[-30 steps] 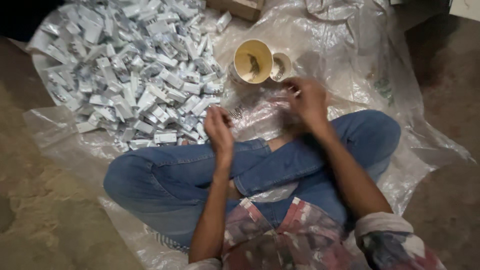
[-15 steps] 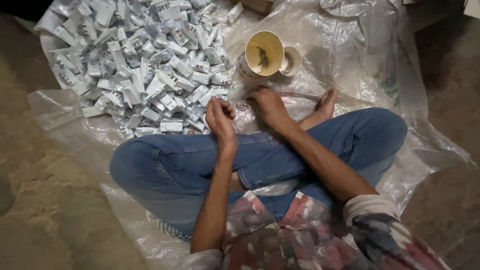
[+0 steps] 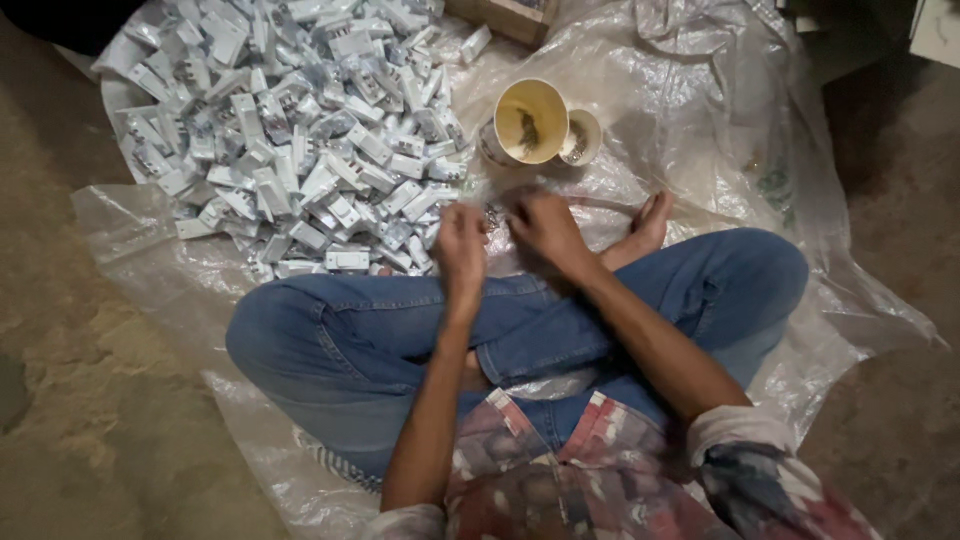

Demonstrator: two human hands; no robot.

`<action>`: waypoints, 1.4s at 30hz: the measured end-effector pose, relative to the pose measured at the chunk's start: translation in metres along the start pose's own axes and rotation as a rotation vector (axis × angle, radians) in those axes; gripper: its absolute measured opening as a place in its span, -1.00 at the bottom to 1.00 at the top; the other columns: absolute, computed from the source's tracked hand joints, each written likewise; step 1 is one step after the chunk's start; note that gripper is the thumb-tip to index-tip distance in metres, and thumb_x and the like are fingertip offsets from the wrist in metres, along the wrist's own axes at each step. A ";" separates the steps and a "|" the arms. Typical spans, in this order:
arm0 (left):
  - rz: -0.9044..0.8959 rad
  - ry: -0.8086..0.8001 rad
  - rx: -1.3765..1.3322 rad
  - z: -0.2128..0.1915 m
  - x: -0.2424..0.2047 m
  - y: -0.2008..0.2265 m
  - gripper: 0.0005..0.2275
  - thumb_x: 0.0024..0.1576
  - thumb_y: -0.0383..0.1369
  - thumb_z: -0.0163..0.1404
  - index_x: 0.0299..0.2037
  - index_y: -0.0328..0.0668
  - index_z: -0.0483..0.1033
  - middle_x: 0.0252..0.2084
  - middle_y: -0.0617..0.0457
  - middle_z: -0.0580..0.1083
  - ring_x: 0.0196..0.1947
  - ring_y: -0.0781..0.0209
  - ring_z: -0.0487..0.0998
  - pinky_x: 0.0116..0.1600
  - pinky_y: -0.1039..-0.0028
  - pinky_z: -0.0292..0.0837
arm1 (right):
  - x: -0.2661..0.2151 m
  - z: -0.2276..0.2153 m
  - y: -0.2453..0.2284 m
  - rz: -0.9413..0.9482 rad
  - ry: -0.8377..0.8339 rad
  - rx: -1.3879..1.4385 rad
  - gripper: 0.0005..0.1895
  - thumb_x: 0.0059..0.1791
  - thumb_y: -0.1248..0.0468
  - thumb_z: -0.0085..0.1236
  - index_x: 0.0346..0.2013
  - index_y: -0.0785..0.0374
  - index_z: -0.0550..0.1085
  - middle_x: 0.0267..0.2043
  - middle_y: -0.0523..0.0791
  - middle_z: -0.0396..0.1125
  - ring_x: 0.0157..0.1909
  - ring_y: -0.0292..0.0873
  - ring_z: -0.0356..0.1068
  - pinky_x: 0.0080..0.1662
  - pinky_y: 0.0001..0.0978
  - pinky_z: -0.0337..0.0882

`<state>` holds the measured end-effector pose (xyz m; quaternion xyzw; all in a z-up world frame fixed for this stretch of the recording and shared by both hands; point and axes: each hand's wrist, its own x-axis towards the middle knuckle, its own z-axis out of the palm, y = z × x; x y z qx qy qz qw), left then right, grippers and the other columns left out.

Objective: The person sits cross-legged on a plastic sheet and assembles small electronic components by hand. They pick up white plastic casings and metal parts, insert the metal pieces into the casings, and place the finished units into a wooden box. A second person is visible nearby performing a similar task.

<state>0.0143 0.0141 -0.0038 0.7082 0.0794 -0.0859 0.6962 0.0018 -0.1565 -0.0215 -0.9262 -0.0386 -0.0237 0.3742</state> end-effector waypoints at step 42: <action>0.296 -0.176 0.188 0.011 -0.018 0.043 -0.91 0.20 -0.48 0.02 -0.19 -0.34 0.57 -0.31 -0.11 0.54 -0.32 0.02 0.59 -0.21 0.36 0.45 | -0.014 -0.068 -0.064 0.015 0.093 0.294 -0.83 -0.01 0.41 0.25 -0.12 0.34 0.54 -0.21 -0.03 0.46 -0.20 -0.12 0.50 -0.16 -0.33 0.45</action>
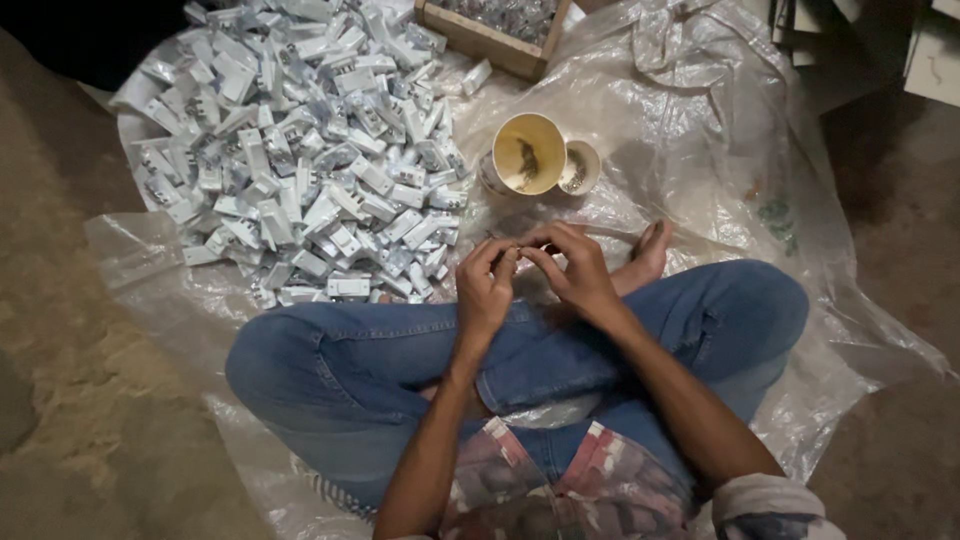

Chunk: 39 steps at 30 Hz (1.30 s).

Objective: The person sits cross-legged on a plastic sheet and assembles small electronic components by hand. They pick up white plastic casings and metal parts, insert the metal pieces into the casings, and place the finished units into a wooden box. A second person is visible nearby performing a similar task.

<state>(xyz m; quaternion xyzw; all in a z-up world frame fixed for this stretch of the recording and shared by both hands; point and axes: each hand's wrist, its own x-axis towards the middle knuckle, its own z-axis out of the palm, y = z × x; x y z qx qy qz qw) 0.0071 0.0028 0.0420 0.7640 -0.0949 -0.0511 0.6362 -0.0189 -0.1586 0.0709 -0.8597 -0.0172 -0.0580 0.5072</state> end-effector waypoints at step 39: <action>-0.412 -0.222 -0.701 0.011 -0.010 -0.067 -0.74 0.35 -0.31 -0.13 -0.40 -0.20 0.38 -0.51 0.17 0.34 -0.55 0.39 0.35 -0.39 0.59 0.20 | 0.000 -0.003 0.000 -0.260 -0.033 -0.159 -0.77 -0.03 0.44 0.27 -0.09 0.30 0.49 -0.16 0.00 0.43 -0.13 0.01 0.48 -0.12 -0.23 0.46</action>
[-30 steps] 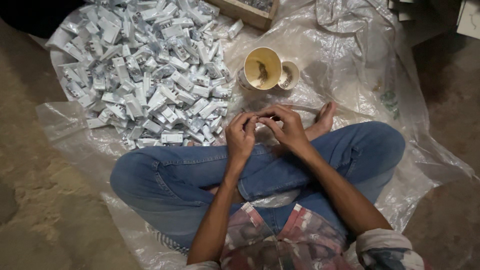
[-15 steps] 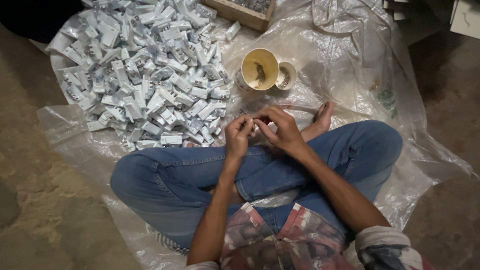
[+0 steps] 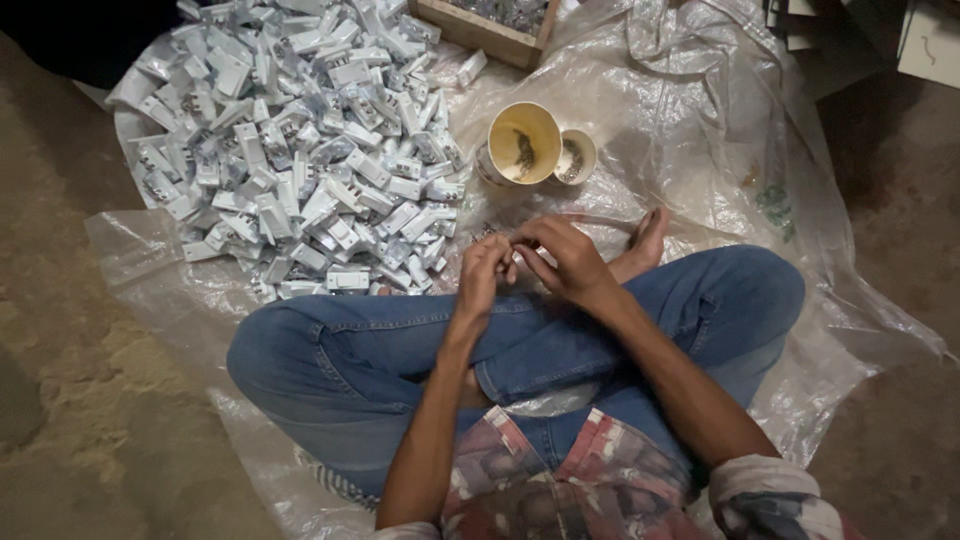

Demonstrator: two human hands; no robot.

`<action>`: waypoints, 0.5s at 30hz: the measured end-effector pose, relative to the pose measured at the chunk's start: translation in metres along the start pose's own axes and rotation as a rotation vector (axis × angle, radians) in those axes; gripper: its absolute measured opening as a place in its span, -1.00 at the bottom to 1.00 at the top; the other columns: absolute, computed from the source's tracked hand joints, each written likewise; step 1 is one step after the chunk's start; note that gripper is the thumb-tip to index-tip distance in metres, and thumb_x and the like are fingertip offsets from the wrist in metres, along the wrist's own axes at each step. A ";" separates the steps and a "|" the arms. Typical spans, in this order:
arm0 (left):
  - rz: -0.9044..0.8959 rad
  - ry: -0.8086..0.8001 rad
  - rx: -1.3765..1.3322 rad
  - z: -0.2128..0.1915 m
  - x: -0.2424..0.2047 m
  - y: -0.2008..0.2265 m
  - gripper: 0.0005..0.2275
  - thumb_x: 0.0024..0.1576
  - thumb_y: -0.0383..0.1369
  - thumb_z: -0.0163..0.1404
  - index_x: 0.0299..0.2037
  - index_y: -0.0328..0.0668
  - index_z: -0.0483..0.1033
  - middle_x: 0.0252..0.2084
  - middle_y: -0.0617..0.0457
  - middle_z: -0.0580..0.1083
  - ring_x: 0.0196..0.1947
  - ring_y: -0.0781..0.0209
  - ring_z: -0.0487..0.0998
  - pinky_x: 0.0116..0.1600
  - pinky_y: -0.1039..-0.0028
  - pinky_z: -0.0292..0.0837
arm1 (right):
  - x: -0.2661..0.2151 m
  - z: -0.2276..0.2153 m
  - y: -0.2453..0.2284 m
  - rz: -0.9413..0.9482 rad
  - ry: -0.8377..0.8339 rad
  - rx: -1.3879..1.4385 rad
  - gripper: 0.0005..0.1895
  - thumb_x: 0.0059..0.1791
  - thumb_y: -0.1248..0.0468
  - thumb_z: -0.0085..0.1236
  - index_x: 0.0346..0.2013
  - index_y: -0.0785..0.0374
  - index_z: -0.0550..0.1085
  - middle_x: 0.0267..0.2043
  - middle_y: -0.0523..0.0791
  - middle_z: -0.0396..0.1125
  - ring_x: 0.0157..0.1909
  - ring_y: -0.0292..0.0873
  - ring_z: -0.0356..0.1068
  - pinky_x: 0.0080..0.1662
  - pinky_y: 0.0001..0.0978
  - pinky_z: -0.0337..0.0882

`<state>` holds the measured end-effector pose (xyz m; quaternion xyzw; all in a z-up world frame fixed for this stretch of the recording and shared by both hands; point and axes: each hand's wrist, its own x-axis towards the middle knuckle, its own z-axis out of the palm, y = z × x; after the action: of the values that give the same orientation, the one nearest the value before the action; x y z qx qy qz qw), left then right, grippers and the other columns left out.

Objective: The person sits cross-legged on a plastic sheet and assembles small electronic components by hand. They pick up white plastic casings and metal parts, insert the metal pieces into the casings, and place the finished units into a wooden box. A second person is visible nearby performing a similar task.

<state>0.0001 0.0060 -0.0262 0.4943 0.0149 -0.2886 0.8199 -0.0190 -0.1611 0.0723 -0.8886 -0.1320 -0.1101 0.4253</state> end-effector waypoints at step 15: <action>0.031 -0.042 0.131 0.004 0.002 -0.011 -0.76 0.39 -0.27 -0.17 -0.18 -0.23 0.49 -0.46 0.22 0.35 -0.52 0.48 0.31 -0.41 0.64 0.16 | -0.005 0.005 0.003 0.217 0.085 0.175 -0.88 0.00 0.43 0.23 -0.17 0.34 0.57 -0.22 -0.05 0.50 -0.19 -0.16 0.51 -0.12 -0.37 0.45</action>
<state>-0.0044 -0.0021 -0.0336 0.5409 -0.0289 -0.2865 0.7902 -0.0218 -0.1594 0.0652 -0.8518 -0.0264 -0.0890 0.5156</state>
